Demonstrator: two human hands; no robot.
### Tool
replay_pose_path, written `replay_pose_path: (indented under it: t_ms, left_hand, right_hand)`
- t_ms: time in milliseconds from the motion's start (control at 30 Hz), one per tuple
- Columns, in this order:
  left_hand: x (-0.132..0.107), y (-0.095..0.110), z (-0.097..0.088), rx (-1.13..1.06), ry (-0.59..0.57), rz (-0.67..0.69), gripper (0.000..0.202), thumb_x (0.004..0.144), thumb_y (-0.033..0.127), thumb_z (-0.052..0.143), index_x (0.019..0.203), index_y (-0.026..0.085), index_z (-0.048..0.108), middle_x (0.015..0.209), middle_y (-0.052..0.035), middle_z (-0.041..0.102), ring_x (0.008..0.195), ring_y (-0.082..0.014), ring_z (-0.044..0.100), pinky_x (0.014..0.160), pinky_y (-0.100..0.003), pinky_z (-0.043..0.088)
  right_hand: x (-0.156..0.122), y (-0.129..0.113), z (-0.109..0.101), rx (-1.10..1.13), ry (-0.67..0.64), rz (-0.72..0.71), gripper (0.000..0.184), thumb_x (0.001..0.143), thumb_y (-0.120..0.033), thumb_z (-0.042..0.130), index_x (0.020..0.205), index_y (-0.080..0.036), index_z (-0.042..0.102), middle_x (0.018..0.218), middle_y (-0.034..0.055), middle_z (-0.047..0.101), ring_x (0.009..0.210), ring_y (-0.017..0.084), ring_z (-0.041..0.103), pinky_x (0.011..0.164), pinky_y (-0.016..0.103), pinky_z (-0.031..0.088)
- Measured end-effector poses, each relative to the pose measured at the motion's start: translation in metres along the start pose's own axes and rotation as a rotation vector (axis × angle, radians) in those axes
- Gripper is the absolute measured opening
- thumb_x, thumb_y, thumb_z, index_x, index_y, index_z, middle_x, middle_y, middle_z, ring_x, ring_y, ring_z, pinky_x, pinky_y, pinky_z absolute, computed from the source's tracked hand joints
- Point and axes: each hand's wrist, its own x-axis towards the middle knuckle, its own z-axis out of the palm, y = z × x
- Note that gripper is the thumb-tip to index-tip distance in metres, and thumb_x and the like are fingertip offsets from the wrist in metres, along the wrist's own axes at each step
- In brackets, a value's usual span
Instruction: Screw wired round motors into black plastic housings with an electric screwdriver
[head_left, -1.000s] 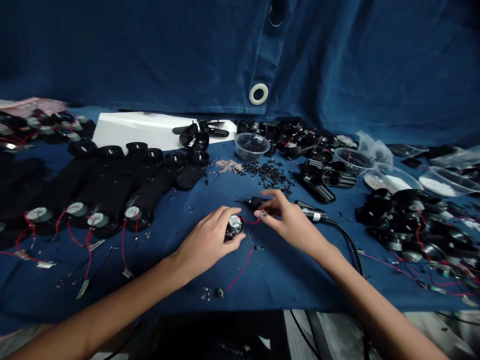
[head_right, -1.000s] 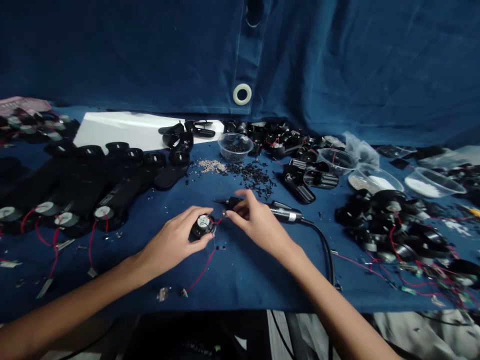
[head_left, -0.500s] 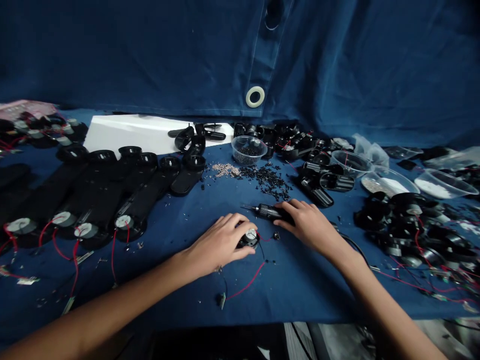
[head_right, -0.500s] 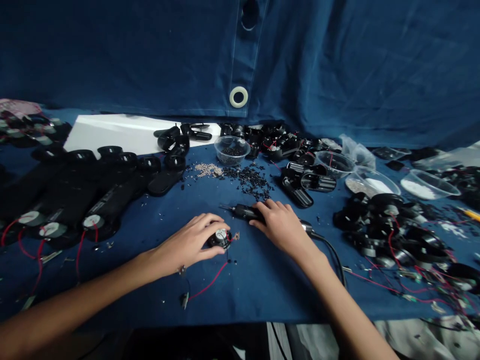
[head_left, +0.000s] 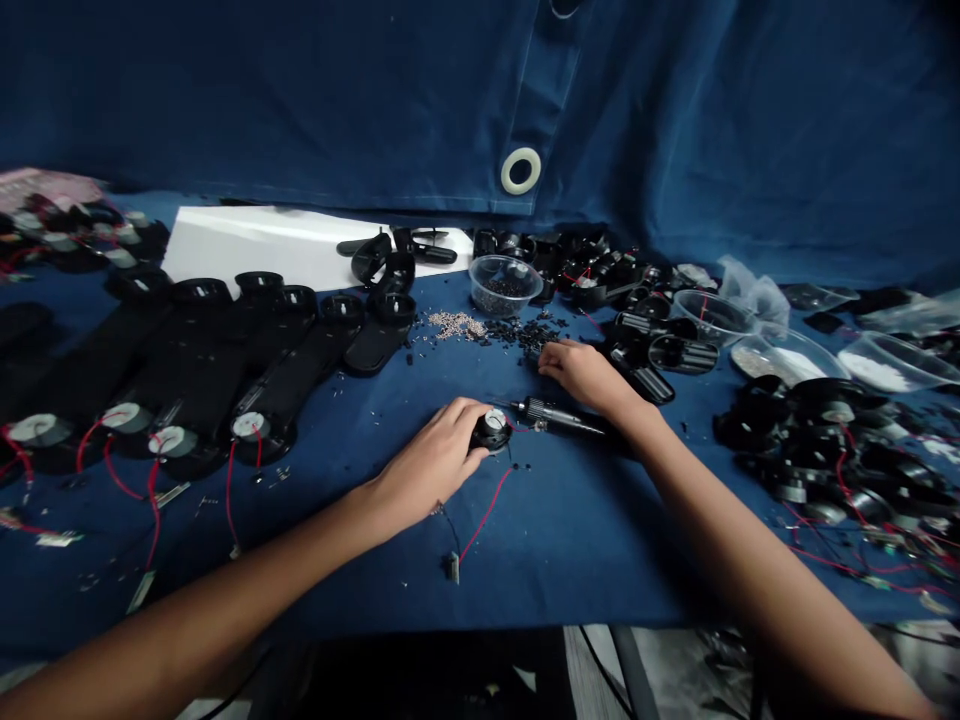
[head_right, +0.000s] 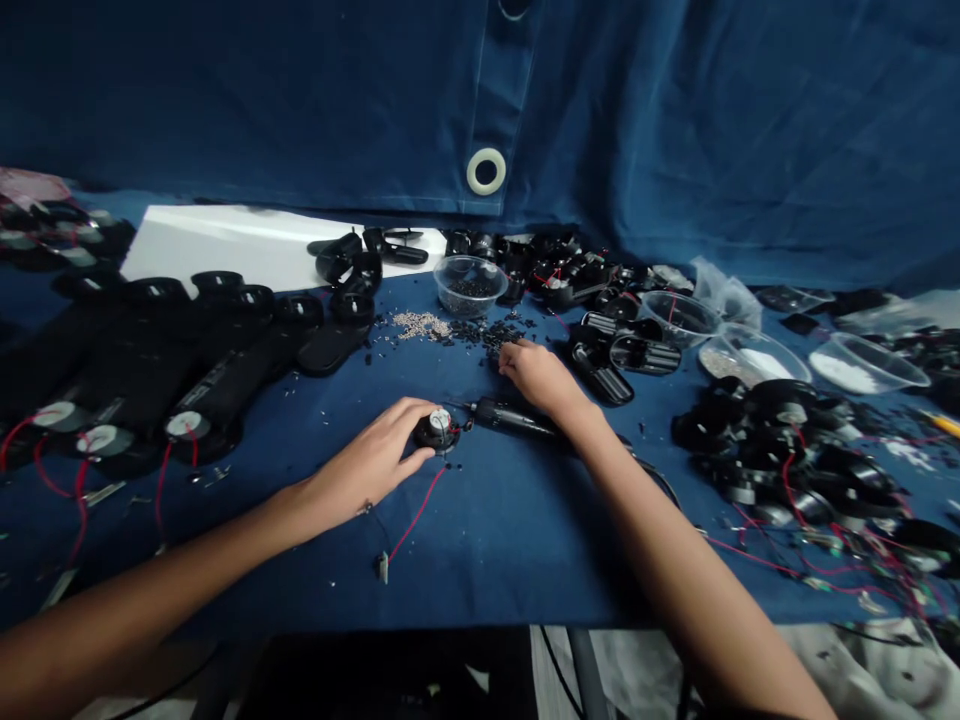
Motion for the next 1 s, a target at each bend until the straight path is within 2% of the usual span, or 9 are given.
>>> replay_pose_path:
  t_ms: [200,333,400,500,567,633,767,900,1000]
  left_hand:
    - [0.001,0.008,-0.002,0.093,0.006,-0.037,0.056,0.083,0.028,0.065,0.13,0.018,0.036,0.124,-0.0086,0.045,0.116,-0.0237,0.045,0.102,-0.039,0.039]
    - [0.006,0.014,0.002,0.202,0.075,-0.102,0.06,0.077,0.046,0.068,0.122,0.014,0.043,0.113,-0.0097,0.047,0.107,-0.0264,0.046,0.095,-0.043,0.042]
    - [0.009,0.013,0.003,0.207,0.07,-0.105,0.047,0.08,0.039,0.067,0.114,0.014,0.048,0.109,-0.0087,0.048,0.102,-0.0248,0.046,0.092,-0.041,0.043]
    - [0.011,0.009,-0.001,0.148,-0.023,-0.036,0.027,0.082,0.017,0.059,0.107,0.017,0.05,0.108,-0.0062,0.05,0.101,-0.0224,0.047,0.091,-0.039,0.042]
    - [0.009,0.005,-0.005,0.066,-0.108,0.013,0.036,0.078,0.009,0.055,0.112,0.019,0.047,0.112,-0.0047,0.05,0.104,-0.0212,0.047,0.092,-0.038,0.042]
    - [0.005,0.003,-0.005,0.013,-0.138,0.027,0.047,0.076,0.013,0.059,0.12,0.021,0.043,0.119,-0.0059,0.047,0.108,-0.0218,0.046,0.096,-0.039,0.041]
    - [-0.001,0.002,0.003,0.068,-0.008,-0.009,0.046,0.079,0.026,0.067,0.118,0.019,0.045,0.117,-0.0088,0.044,0.11,-0.0242,0.044,0.098,-0.042,0.04]
    - [-0.002,-0.001,0.006,0.085,0.003,0.05,0.038,0.08,0.013,0.062,0.114,0.015,0.045,0.114,-0.0081,0.048,0.108,-0.0211,0.046,0.098,-0.037,0.04]
    - [-0.002,-0.004,0.005,0.09,-0.005,0.082,0.04,0.078,0.01,0.06,0.115,0.014,0.044,0.116,-0.0084,0.049,0.11,-0.021,0.046,0.1,-0.036,0.039]
  right_hand:
    - [-0.008,-0.011,-0.009,0.029,0.146,0.053,0.014,0.087,-0.026,0.051,0.087,-0.017,0.062,0.089,0.008,0.059,0.076,0.016,0.056,0.074,0.028,0.043]
    - [-0.024,-0.044,-0.014,0.431,0.287,0.087,0.017,0.085,-0.034,0.055,0.088,-0.019,0.062,0.08,0.0036,0.062,0.07,0.014,0.058,0.069,0.028,0.046]
    - [-0.036,-0.066,-0.014,0.736,0.263,0.118,0.02,0.084,-0.038,0.057,0.09,-0.019,0.061,0.076,0.0021,0.064,0.065,0.013,0.06,0.065,0.028,0.048]
    - [-0.057,-0.092,-0.01,1.037,0.234,0.158,0.021,0.081,-0.037,0.062,0.091,-0.018,0.063,0.081,0.0033,0.067,0.07,0.015,0.065,0.071,0.03,0.053]
    - [-0.07,-0.102,-0.004,1.169,0.218,0.199,0.021,0.079,-0.035,0.065,0.091,-0.017,0.064,0.081,0.0038,0.068,0.072,0.016,0.067,0.074,0.032,0.055]
    - [-0.081,-0.106,0.002,1.26,0.206,0.245,0.021,0.078,-0.034,0.066,0.091,-0.017,0.065,0.082,0.004,0.069,0.073,0.016,0.068,0.075,0.033,0.055]
    - [-0.096,-0.107,0.016,1.264,0.17,0.275,0.02,0.078,-0.034,0.066,0.089,-0.017,0.066,0.08,0.0033,0.069,0.07,0.015,0.067,0.072,0.03,0.055]
    - [-0.098,-0.106,0.023,1.039,0.181,0.198,0.016,0.08,-0.033,0.064,0.086,-0.018,0.067,0.077,0.0013,0.065,0.064,0.01,0.061,0.065,0.024,0.051]
    - [-0.096,-0.106,0.026,1.001,0.18,0.17,0.016,0.082,-0.032,0.062,0.087,-0.018,0.067,0.077,0.0011,0.066,0.066,0.01,0.061,0.066,0.024,0.05]
